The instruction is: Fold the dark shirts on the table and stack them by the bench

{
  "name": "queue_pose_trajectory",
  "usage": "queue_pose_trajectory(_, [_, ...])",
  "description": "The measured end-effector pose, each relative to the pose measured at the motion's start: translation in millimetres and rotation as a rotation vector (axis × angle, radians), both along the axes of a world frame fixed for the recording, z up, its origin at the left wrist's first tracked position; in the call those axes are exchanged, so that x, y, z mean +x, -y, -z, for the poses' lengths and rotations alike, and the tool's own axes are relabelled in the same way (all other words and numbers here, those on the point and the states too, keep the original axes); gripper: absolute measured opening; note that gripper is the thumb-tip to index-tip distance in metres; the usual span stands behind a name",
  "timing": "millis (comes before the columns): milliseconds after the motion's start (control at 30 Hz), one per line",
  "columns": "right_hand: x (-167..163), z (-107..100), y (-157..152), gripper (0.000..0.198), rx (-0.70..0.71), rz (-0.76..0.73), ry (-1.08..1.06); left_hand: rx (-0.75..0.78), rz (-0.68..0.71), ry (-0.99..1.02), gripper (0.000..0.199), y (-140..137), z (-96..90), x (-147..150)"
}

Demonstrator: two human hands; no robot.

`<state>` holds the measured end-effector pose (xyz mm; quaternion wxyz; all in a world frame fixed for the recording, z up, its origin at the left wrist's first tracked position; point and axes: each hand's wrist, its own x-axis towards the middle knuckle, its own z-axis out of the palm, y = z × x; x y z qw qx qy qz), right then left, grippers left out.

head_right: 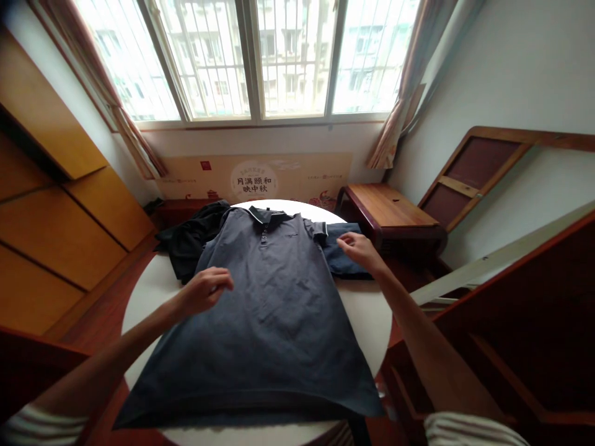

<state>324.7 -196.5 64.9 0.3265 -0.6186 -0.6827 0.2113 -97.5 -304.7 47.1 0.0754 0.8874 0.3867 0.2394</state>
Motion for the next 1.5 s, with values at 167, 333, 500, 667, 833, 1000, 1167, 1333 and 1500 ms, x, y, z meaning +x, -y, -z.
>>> queue_pose_trajectory(167, [-44, -2, -90, 0.046, -0.198, 0.150, 0.023, -0.109, -0.067, -0.123, 0.031, -96, 35.4, 84])
queue_pose_trajectory(333, [-59, 9, -118, 0.030, -0.207, 0.167, 0.003, -0.137, -0.185, -0.242, 0.057, -113, 70.2, 105])
queue_pose_trajectory(500, [-46, 11, -122, 0.021, -0.042, 0.302, -0.100, -0.115, -0.214, -0.246, 0.060, -108, 78.5, 102])
queue_pose_trajectory(667, [-28, 17, -104, 0.035, 0.048, 0.378, -0.179, -0.103, -0.210, -0.229, 0.059, -109, 77.6, 104])
queue_pose_trajectory(833, [-38, 9, -93, 0.041, 0.100, 0.302, -0.211, -0.099, -0.218, -0.223, 0.058, -108, 77.5, 104])
queue_pose_trajectory(1000, [-67, -10, -89, 0.044, 0.051, -0.220, -0.045, -0.108, -0.215, -0.217, 0.058, -107, 76.6, 105])
queue_pose_trajectory(1167, [-83, -11, -120, 0.022, -0.047, -0.015, 0.251, -0.096, -0.214, -0.210, 0.057, -106, 76.3, 105])
queue_pose_trajectory(1333, [-89, 0, -166, 0.020, -0.124, 0.091, 0.327, -0.084, -0.213, -0.201, 0.057, -106, 78.2, 105])
queue_pose_trajectory(1500, [-102, 15, -189, 0.012, -0.201, 0.061, 0.368, -0.079, -0.213, -0.194, 0.057, -105, 79.0, 106])
